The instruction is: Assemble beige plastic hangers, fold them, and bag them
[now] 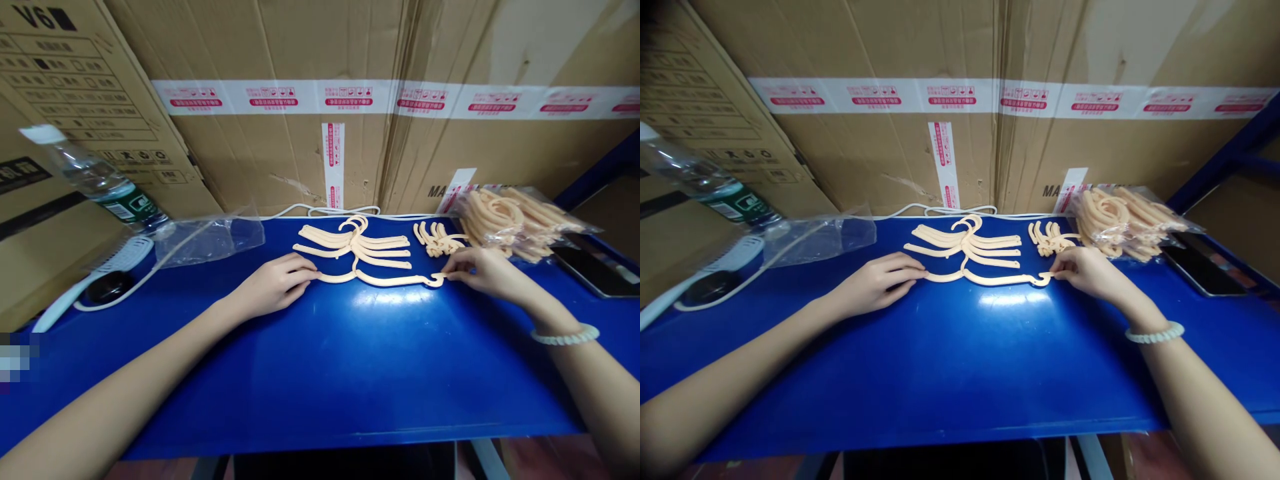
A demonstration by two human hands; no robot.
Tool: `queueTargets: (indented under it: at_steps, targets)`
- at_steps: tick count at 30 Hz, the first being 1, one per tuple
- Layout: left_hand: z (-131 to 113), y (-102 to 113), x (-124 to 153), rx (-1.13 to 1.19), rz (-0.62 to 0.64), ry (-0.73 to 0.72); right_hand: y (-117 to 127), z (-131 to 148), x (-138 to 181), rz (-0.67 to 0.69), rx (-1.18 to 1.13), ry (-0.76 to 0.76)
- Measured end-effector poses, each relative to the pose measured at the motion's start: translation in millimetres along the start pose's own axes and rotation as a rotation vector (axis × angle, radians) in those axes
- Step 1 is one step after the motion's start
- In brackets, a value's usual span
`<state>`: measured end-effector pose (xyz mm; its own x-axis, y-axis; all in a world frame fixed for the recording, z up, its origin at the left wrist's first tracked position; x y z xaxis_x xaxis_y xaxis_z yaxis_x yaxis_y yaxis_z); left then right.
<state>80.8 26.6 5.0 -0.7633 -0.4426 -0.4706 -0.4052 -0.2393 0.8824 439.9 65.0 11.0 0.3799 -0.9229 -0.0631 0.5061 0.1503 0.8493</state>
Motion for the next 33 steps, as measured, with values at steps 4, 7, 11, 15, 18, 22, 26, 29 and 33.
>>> queueTargets:
  at_steps: [4,7,11,15,18,22,26,29,33]
  targets:
    - [3.5,-1.7,0.4,0.008,-0.027,0.016,1.0,3.6,0.5,-0.043,0.047,0.012]
    - [4.5,-2.4,1.2,0.006,-0.059,0.017,2.3,3.8,1.6,-0.080,0.060,-0.006]
    - [5.4,-4.3,3.2,-0.035,-0.083,0.016,2.2,7.1,3.0,-0.092,0.056,-0.002]
    - [8.5,-6.6,5.0,-0.077,-0.083,0.043,0.3,13.8,3.8,-0.084,0.064,0.060]
    - [10.3,-5.6,5.4,-0.077,-0.106,0.064,-2.4,16.4,4.4,-0.087,0.080,0.103]
    - [8.6,-3.3,4.4,-0.095,-0.137,0.070,-2.5,33.2,8.7,-0.180,0.147,0.203]
    - [5.6,-2.5,3.5,-0.116,-0.141,0.060,-7.9,69.0,15.6,-0.209,0.134,0.349]
    - [6.4,-3.3,4.0,-0.113,-0.138,0.067,-17.9,89.8,17.9,-0.156,0.092,0.427]
    - [11.1,-4.0,5.6,-0.106,-0.150,0.109,-32.6,96.3,16.4,-0.085,0.062,0.460]
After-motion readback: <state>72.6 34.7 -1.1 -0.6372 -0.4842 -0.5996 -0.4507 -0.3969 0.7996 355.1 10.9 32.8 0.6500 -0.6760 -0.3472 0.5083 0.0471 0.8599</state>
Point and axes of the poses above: each hand's wrist, its own x-axis away from the middle knuckle, its own y-axis out of the back of the hand, z = x × y, the point moved 8 cm from there along -x, towards the middle knuckle, and after that the axes turned 8 degrees about -x, right-handed, at the moved point
